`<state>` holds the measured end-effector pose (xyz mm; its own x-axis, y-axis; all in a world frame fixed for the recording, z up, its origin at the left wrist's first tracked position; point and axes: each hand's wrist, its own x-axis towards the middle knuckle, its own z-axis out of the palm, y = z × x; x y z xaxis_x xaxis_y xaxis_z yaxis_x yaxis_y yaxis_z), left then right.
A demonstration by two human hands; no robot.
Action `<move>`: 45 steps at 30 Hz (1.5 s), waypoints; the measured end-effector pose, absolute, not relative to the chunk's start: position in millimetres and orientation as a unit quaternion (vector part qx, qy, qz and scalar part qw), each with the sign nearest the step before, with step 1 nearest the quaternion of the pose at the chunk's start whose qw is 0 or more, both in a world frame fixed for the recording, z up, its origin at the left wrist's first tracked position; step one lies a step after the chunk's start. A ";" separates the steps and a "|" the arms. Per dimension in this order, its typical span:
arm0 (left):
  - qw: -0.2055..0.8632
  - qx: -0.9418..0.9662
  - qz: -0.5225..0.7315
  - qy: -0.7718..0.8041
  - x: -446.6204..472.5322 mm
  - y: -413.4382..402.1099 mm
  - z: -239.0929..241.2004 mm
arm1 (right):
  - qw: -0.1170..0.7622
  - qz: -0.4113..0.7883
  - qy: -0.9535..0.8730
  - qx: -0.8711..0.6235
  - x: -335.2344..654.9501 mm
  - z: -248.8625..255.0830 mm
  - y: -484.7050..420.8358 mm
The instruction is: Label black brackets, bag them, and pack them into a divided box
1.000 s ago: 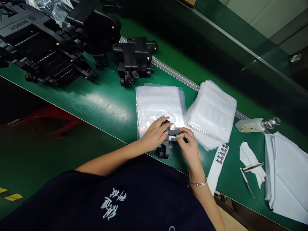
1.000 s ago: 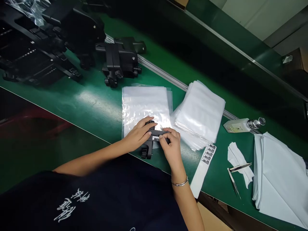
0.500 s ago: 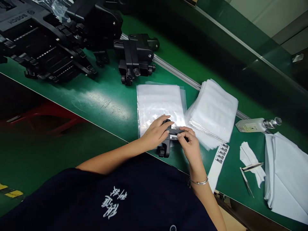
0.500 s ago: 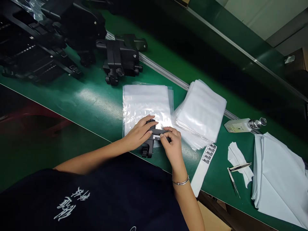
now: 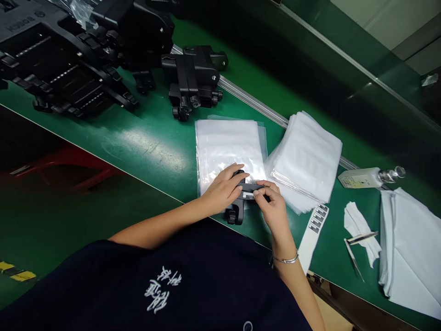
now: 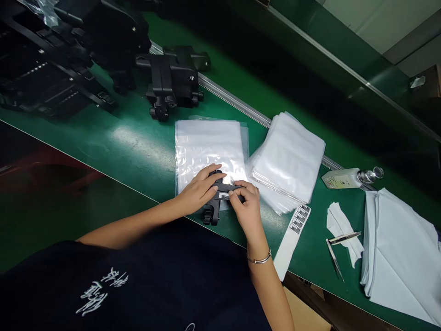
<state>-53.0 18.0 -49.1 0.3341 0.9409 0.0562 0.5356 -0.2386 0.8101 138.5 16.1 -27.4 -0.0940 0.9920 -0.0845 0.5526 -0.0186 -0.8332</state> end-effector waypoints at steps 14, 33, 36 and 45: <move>0.332 0.723 0.325 0.511 -54.2 15.1 -50.2 | 0.279 0.326 -0.668 -0.607 134.1 -26.6 13.4; 0.141 0.920 0.211 0.299 -63.9 40.9 -33.3 | 0.219 0.382 -0.758 -0.481 190.6 -36.6 21.9; 0.081 0.935 0.202 0.279 -57.0 37.5 -33.7 | 0.223 0.379 -0.761 -0.478 191.2 -38.1 20.5; 0.078 0.946 0.178 0.260 -92.9 22.6 -37.9 | 0.217 0.312 -0.794 -0.475 188.6 -38.3 17.4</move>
<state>-92.9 22.6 -37.9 0.8014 0.5200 0.2955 0.4644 -0.8523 0.2406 188.6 17.4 -38.3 -0.4548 0.8893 0.0487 0.6180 0.3544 -0.7017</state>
